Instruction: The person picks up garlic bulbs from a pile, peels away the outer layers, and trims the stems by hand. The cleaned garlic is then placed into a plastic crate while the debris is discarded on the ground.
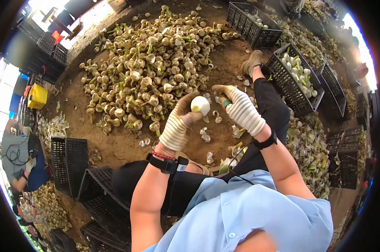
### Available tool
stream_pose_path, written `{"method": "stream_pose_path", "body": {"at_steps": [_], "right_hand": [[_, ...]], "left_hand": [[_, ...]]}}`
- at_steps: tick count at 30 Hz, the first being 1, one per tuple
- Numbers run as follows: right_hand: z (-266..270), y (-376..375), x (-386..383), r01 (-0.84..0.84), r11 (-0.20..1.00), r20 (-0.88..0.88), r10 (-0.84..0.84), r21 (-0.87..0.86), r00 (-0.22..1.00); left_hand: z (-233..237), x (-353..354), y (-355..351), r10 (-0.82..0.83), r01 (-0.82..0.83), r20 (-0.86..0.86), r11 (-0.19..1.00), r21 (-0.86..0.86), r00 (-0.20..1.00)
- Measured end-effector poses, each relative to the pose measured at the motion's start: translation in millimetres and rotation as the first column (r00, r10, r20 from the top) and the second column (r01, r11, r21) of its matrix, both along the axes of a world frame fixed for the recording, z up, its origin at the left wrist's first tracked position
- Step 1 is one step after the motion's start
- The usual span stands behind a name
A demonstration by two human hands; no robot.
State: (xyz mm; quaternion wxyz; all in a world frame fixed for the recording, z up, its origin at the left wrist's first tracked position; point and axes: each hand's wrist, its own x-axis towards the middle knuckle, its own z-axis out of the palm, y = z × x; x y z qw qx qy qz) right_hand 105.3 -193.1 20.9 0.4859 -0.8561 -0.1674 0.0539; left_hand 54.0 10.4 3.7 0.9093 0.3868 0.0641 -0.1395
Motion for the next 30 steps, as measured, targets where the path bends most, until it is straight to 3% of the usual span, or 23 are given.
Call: {"method": "stream_pose_path", "body": {"at_steps": [1, 3, 4, 7, 8, 10, 13, 15, 17, 18, 22, 24, 25, 26, 27, 29, 30], "right_hand": [[7.4, 1.9, -0.5, 0.004, 1.000, -0.002, -0.004, 0.005, 1.000], [20.4, 4.4, -0.8, -0.193, 0.978, 0.156, 0.203, -0.077, 0.967], [31.0, 8.7, -5.0, -0.187, 0.976, 0.156, 0.204, -0.115, 0.967], [26.7, 13.3, -3.4, -0.168, 0.963, 0.238, 0.217, -0.210, 0.947], [26.5, 14.8, -3.9, -0.173, 0.971, 0.168, 0.200, -0.163, 0.965], [28.3, 15.4, -5.7, -0.178, 0.964, 0.117, 0.204, -0.195, 0.972], [27.0, 16.6, -8.4, -0.204, 0.951, 0.082, 0.228, -0.232, 0.970], [18.8, 16.1, -8.7, -0.215, 0.959, 0.214, 0.252, -0.184, 0.944], [14.3, 15.4, -6.2, -0.238, 0.933, 0.239, 0.304, -0.269, 0.922], [12.8, 14.8, -4.7, -0.258, 0.899, 0.258, 0.359, -0.353, 0.897], [13.5, 13.2, 5.3, -0.251, 0.903, 0.288, 0.359, -0.350, 0.888], [2.6, 7.6, 18.0, -0.207, 0.924, 0.267, 0.298, -0.322, 0.916], [-4.1, 2.2, 25.7, -0.156, 0.943, 0.246, 0.232, -0.295, 0.941], [-8.5, -7.5, 33.2, -0.139, 0.915, 0.135, 0.203, -0.380, 0.970], [-31.2, -20.6, 44.4, -0.100, 0.802, 0.163, 0.239, -0.589, 0.957], [-48.6, -39.3, 40.6, -0.067, 0.842, 0.355, 0.296, -0.535, 0.887], [-33.6, -37.6, 32.3, -0.068, 0.843, 0.354, 0.296, -0.534, 0.887]], "left_hand": [[-4.2, -0.9, -0.2, -0.004, 0.004, -0.002, 1.000, 0.005, 1.000], [-2.7, -3.3, -3.4, 0.053, -0.135, 0.248, 0.936, 0.326, 0.967], [0.5, -3.3, -5.4, 0.028, -0.148, 0.291, 0.903, 0.402, 0.956], [1.3, -6.3, -3.5, -0.036, -0.124, 0.320, 0.876, 0.465, 0.947], [-0.2, -7.0, -4.2, -0.033, -0.126, 0.319, 0.877, 0.464, 0.947], [-5.2, -6.6, -6.6, -0.128, -0.221, 0.517, 0.799, 0.559, 0.846], [-19.4, -6.7, -8.8, -0.135, -0.170, 0.526, 0.854, 0.491, 0.840], [-22.7, -8.9, -9.6, -0.100, -0.156, 0.483, 0.873, 0.461, 0.870], [-22.7, -7.5, -8.2, -0.125, -0.336, 0.644, 0.769, 0.543, 0.755], [-17.2, -6.8, -5.9, -0.165, -0.313, 0.640, 0.764, 0.564, 0.750], [-23.1, -8.8, -6.0, -0.133, -0.253, 0.628, 0.836, 0.487, 0.767], [-11.1, -11.6, -4.6, -0.162, -0.286, 0.560, 0.725, 0.626, 0.812], [-13.9, -11.6, -3.7, -0.164, -0.285, 0.559, 0.726, 0.626, 0.813], [-19.1, -11.1, -2.8, -0.181, -0.290, 0.555, 0.700, 0.653, 0.812], [-21.7, -10.0, -2.8, -0.196, -0.298, 0.551, 0.672, 0.678, 0.811], [-11.9, -9.6, -5.8, -0.197, -0.318, 0.558, 0.652, 0.689, 0.806], [-9.1, -9.2, -7.8, -0.186, -0.326, 0.553, 0.643, 0.694, 0.812]]}}
